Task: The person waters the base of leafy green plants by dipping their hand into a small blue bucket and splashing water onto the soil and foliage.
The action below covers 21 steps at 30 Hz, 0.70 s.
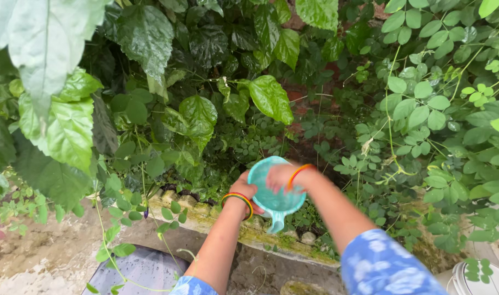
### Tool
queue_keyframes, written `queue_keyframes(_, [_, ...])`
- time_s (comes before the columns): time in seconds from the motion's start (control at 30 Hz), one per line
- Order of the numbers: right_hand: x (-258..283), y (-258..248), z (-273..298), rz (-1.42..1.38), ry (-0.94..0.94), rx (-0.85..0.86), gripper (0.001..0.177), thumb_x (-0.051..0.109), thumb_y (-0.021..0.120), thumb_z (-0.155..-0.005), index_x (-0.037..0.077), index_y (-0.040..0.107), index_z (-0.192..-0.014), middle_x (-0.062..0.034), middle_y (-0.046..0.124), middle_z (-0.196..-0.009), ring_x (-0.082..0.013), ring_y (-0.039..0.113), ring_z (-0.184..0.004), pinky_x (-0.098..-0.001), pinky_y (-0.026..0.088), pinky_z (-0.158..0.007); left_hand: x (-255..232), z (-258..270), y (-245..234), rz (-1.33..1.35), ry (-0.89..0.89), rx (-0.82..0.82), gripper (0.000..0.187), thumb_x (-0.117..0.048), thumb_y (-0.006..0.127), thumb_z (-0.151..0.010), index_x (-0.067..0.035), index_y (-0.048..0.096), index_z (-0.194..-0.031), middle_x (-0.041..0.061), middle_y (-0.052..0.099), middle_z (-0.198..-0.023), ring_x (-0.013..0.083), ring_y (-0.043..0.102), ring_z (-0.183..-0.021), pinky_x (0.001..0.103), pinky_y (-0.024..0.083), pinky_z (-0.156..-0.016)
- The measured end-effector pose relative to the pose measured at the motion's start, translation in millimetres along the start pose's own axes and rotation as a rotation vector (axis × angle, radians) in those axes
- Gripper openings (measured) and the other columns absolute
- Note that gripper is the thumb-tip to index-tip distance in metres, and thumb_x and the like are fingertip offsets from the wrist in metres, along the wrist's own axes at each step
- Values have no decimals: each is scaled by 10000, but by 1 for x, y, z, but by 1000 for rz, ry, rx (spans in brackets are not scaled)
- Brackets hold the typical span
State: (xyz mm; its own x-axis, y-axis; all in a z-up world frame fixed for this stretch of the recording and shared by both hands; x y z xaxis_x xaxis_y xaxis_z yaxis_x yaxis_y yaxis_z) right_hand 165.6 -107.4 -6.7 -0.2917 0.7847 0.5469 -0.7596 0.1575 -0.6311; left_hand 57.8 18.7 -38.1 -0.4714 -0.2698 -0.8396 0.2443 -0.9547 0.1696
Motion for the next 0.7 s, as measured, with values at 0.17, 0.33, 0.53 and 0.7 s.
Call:
queue_keyframes(0.17, [-34,71,-38,534,148,7,366,304,581,-905,88,779,-1125,-115,718,-1028,-244,679,-862,-377,498,-721,-2,5,10,47,58,73,717,63,391,-852,-251,446,-1495,243,716,-1177,381,693,-515,438,591,-346])
queue_keyframes(0.33, [-17,-7,-30,213,-22,-34,295,324,604,-911,80,744,-997,-136,716,-913,-255,677,-779,-409,525,-683,1,2,-5,118,6,26,722,52,395,-853,-256,445,-1504,260,704,-1193,409,674,-528,429,584,-350])
queue_keyframes(0.53, [15,-163,90,124,-253,-1763,153,227,652,-880,86,702,-852,-210,692,-885,-347,695,-740,-465,571,-716,8,-1,-15,144,54,-21,738,72,385,-830,-236,452,-1498,221,675,-1257,425,715,-563,425,590,-356])
queue_keyframes(0.7, [9,-52,-1,-210,-25,-375,253,179,594,-836,83,693,-1048,-175,736,-927,-256,726,-741,-476,553,-570,-1,2,-8,114,50,13,711,48,405,-852,-250,456,-1496,248,701,-1230,408,685,-519,419,579,-347])
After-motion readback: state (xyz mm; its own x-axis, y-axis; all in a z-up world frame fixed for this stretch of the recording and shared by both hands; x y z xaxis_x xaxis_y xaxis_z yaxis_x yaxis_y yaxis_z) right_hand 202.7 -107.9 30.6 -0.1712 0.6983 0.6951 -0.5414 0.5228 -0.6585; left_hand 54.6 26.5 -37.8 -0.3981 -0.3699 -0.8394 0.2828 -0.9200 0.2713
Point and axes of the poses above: each hand's wrist, its own z-axis away from the middle knuckle, its own y-axis out of the palm, x = y × z, the point moved 6 cm from there along -z, towards the middle knuckle
